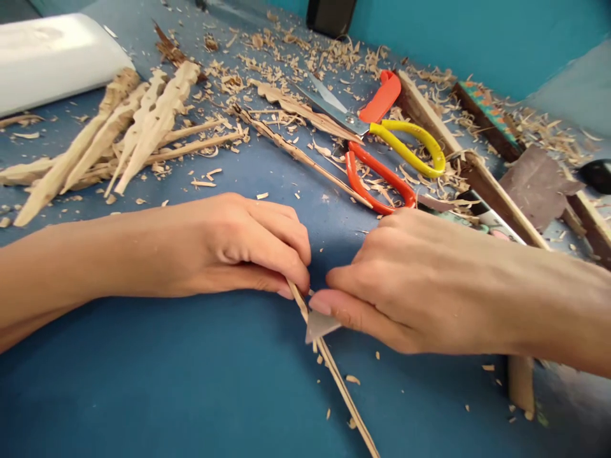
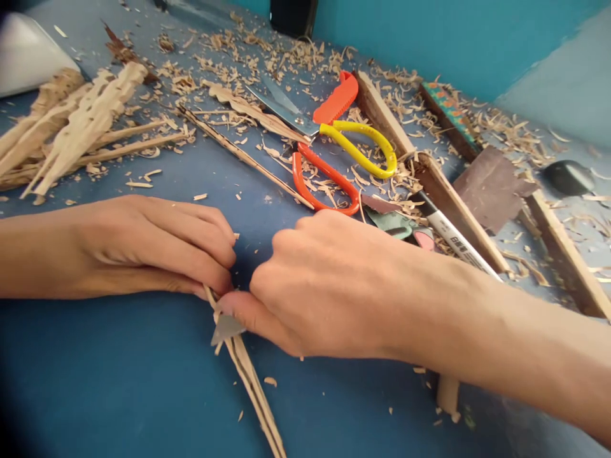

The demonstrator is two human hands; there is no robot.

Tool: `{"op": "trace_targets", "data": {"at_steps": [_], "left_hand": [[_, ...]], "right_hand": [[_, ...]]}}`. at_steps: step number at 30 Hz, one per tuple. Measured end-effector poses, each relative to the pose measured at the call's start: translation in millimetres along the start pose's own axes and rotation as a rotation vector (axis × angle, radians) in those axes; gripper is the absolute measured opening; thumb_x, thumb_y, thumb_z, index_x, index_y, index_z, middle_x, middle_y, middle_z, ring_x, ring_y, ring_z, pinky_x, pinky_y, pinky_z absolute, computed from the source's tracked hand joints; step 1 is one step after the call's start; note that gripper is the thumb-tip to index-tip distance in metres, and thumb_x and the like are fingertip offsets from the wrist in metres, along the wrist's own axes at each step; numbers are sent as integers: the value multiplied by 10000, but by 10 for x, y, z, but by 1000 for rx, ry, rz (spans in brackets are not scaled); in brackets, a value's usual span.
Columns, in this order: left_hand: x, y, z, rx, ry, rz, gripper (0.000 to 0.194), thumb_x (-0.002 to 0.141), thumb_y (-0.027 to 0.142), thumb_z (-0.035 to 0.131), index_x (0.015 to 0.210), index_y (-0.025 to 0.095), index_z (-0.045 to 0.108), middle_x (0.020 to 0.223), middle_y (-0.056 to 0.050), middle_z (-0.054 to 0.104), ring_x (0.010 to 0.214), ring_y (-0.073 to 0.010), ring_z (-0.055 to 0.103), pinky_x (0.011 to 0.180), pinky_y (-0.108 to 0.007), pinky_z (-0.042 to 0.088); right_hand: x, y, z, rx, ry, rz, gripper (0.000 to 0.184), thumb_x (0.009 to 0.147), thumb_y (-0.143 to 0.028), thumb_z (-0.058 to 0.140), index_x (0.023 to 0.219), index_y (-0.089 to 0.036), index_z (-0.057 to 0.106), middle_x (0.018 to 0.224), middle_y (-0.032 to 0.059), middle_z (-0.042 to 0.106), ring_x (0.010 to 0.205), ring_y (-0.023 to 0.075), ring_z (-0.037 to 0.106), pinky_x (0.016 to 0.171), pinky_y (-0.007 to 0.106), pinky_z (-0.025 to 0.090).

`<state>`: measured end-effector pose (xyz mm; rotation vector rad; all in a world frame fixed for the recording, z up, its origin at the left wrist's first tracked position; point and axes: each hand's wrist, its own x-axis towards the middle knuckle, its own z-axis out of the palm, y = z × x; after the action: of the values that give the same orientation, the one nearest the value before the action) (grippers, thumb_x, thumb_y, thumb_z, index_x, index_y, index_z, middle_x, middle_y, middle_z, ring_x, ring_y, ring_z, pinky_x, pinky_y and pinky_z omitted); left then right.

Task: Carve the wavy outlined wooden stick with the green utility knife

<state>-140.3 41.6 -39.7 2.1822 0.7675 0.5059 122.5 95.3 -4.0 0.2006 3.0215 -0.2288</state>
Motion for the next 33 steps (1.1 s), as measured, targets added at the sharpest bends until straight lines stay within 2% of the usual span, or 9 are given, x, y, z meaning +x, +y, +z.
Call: {"op": "trace_targets", "data": {"at_steps": [3,7,11,15,20,24,27,33], "left_hand": [[-15,2,2,12,10,3,282,1053,164,713,1164,379,857,1154,-15,838,1103,-214,773,1009,-249,599],[-17,12,14,29,-2,8,269,1054,141,705,1163,345,842,1153,-15,831,1110,-200,755,995,-232,582],[-13,-4,39,23,14,41,256,1064,153,692,1150,348,834,1118,-8,824,1084,-194,740,965,-231,578],[-18,-34,64,1,48,43,274,1055,164,699,1123,381,852,1091,-5,833,1069,-207,746,954,-251,590],[-9,-37,64,7,45,61,242,1067,182,693,1122,359,849,1095,-8,835,1065,-207,744,952,-247,585],[8,6,18,21,12,54,217,1081,177,678,1104,309,849,1128,-13,831,1080,-193,750,970,-215,574],[18,48,-19,65,-37,36,206,1086,171,677,1124,286,844,1169,-19,826,1110,-189,749,997,-195,558],[24,72,-30,104,-20,75,222,1085,127,662,1111,253,842,1132,-19,822,1067,-169,741,970,-177,551]], "right_hand": [[-26,-4,-24,8,-17,-41,595,1157,-460,510,613,-241,607,484,-28,448,457,163,168,522,361,93],[-79,30,27,171,-20,45,567,1180,-456,462,685,-236,631,516,-40,469,465,146,292,529,344,135],[-73,35,87,174,53,126,620,1198,-475,369,684,-233,616,521,-29,491,460,145,296,548,354,142],[-51,10,98,101,27,93,611,1200,-471,350,697,-242,610,546,-15,561,455,163,352,556,361,142],[-79,-14,148,74,60,82,623,1213,-458,299,719,-245,614,582,-4,616,446,170,354,567,365,144],[-85,-55,183,16,138,52,683,1221,-465,231,674,-251,579,516,-15,516,448,178,244,562,370,116],[-89,-58,168,3,92,-13,684,1221,-466,239,668,-254,580,495,-18,489,461,188,197,551,374,100],[-147,29,133,21,24,-101,658,1223,-486,273,678,-253,559,516,-23,527,467,182,294,565,378,124]]}}
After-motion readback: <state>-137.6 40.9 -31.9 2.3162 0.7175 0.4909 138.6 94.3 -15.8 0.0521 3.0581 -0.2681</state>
